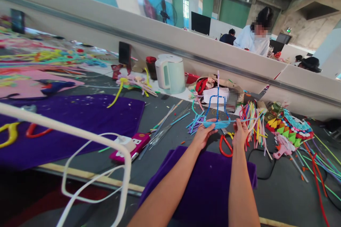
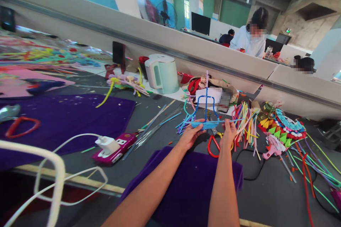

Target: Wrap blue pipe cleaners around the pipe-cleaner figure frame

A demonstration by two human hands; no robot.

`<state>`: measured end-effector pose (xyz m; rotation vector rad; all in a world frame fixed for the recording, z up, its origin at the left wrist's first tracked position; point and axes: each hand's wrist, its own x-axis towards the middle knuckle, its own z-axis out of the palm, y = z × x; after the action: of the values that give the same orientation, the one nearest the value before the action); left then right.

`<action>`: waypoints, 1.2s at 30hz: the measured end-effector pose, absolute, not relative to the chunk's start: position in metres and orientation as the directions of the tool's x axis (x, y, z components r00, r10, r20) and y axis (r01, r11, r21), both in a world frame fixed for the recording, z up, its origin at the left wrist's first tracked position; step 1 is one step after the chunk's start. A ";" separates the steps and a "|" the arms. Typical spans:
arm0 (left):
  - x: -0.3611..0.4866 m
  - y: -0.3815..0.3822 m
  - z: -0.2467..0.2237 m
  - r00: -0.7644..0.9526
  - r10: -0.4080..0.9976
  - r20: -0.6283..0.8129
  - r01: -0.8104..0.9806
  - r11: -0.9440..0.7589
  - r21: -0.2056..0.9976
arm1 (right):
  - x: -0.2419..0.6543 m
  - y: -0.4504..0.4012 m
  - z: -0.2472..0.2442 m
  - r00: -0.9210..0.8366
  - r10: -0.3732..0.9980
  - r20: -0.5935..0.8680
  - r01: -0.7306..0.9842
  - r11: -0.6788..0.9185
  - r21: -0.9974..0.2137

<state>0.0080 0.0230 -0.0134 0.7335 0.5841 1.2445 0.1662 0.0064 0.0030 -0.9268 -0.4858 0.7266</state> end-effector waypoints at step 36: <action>0.009 0.025 -0.014 0.145 0.989 -0.028 -0.656 0.118 0.745 | 0.163 0.008 -0.002 0.679 0.714 0.173 -0.117 0.337 -0.934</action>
<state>0.0094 0.0250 -0.0140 0.6709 0.6180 1.3224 0.1629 0.0080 -0.0019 -1.1030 -0.6397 0.5923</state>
